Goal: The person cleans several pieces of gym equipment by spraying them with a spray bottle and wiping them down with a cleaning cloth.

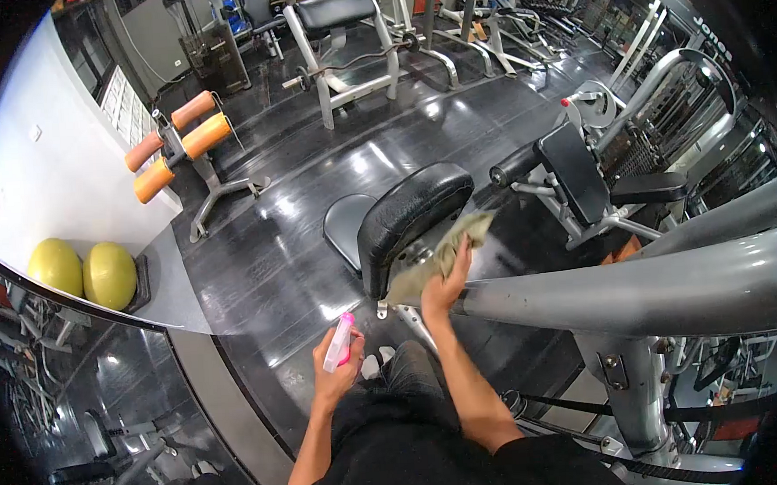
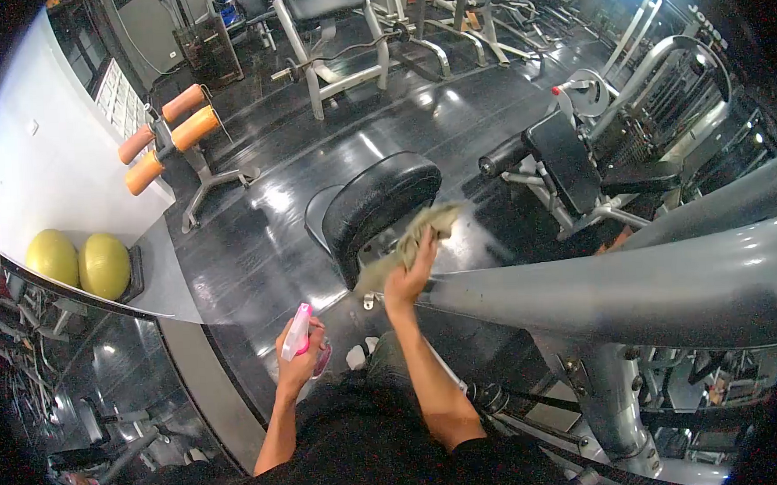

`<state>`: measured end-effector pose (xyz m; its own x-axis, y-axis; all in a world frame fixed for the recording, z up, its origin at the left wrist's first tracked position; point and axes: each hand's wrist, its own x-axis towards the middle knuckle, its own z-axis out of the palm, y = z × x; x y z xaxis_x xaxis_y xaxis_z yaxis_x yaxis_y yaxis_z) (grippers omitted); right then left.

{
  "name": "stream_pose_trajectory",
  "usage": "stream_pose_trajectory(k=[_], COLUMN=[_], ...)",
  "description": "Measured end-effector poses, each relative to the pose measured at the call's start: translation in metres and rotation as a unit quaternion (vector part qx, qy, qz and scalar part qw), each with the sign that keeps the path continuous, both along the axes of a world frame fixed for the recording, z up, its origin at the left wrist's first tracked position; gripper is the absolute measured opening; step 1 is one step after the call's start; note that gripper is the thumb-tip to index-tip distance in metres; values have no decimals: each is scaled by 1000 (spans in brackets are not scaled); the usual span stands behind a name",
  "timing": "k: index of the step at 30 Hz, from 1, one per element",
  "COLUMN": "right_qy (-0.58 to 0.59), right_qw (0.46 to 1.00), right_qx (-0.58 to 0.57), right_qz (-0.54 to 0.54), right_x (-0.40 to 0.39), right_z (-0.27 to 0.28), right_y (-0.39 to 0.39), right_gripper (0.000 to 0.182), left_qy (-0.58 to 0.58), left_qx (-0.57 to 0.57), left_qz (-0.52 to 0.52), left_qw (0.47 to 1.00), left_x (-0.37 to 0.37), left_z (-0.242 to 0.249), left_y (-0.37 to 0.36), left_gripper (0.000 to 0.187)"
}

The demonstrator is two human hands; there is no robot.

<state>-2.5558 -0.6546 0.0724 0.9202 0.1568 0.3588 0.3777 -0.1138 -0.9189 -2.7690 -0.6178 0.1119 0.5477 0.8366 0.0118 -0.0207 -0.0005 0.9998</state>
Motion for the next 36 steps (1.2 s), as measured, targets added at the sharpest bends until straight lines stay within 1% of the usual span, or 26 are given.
stream_pose_trajectory(k=[1, 2, 3, 5, 6, 10, 12, 13, 15, 16, 17, 18, 19, 21, 22, 24, 25, 26, 27, 28, 29, 31, 32, 33, 35, 36], right_qy=[-74, -147, -147, -52, -130, -154, -251, -252, -335, -336, -243, -145, -147, -27, -27, 141, 143, 241, 336, 554, 555, 655, 656, 658, 575, 619], right_qw=[989, 956, 956, 929, 910, 880, 811, 811, 752, 752, 728, 688, 687, 745, 745, 862, 863, 873, 870, 795, 795, 745, 704, 702, 760, 756], right_qx=[-126, -250, -249, -347, -380, -440, -527, -526, -553, -552, -598, -633, -633, -585, -586, -388, -388, -315, -237, -100, -100, 52, 231, 230, 260, 212], right_qz=[26, 52, 50, 116, 101, 88, 45, 46, 129, 132, 230, 324, 326, 318, 318, 293, 292, 285, 274, 224, 223, 114, 146, 147, 155, 19], right_x=[14, 23, 27, 31, 36, 34, 19, 10, -9, -13, -15, -15, -15, -13, -8, 2, 5, 7, 5, -1, 0, 8, 3, -1, -5, -6], right_z=[1, 0, -3, -16, -35, -54, -55, -49, -34, -29, -24, -22, -22, -23, -26, -45, -68, -102, -121, -117, -134, -194, -200, -199, -189, -180], right_y=[3, 3, 1, -3, -3, 3, -7, -16, -38, -45, -51, -56, -60, -65, -67, -69, -67, -64, -62, -54, -46, -28, -18, -11, 4, 28], right_gripper=[65, 63, 63, 56, 51, 53, 41, 41, 29, 29, 30, 31, 31, 34, 34, 33, 33, 33, 33, 34, 34, 32, 31, 31, 24, 18], left_qy=[1, 1, 7, 12, 14, 25, 24, 24, 21, 18, 18, 21, 24, 26, 29, 28, 27, 28, 24, 20, 22, 18, 20, 13, 8, 34], left_qx=[-6, -6, -10, -13, -7, -16, -14, -13, -9, -6, -7, -1, 4, 4, 5, -8, -21, -21, -1, 19, 18, -41, -40, -39, -41, -54], left_qz=[0, -2, -5, -6, -6, -5, -7, -5, -2, -1, 2, 6, 10, 13, 13, 7, 2, 0, 5, 11, 11, 4, 6, 5, 9, 0], left_qw=[1000, 1000, 1000, 1000, 1000, 1000, 1000, 1000, 1000, 1000, 1000, 1000, 1000, 1000, 999, 1000, 999, 999, 1000, 1000, 1000, 999, 999, 999, 999, 998], left_x=[0, 0, 0, -1, -2, -2, -2, -2, -2, -3, -4, -4, -5, -5, -5, -5, -6, -5, -5, -4, -5, -7, -7, -8, -13, -17], left_z=[1, 2, 2, 1, 0, 1, -2, -3, 1, 2, 0, -4, -6, -6, -5, -4, -3, -5, -9, -10, -8, 0, 0, 0, -4, -6], left_y=[-1, -2, -2, -2, -1, -1, 0, 1, 2, 2, 2, 3, 3, 4, 4, 3, 3, 3, 3, 2, 1, -1, -1, -2, -2, -1], left_gripper=[10, 10, 11, 11, 11, 11, 11, 11, 11, 11, 11, 11, 11, 11, 11, 10, 10, 10, 9, 9, 9, 8, 8, 8, 8, 12])
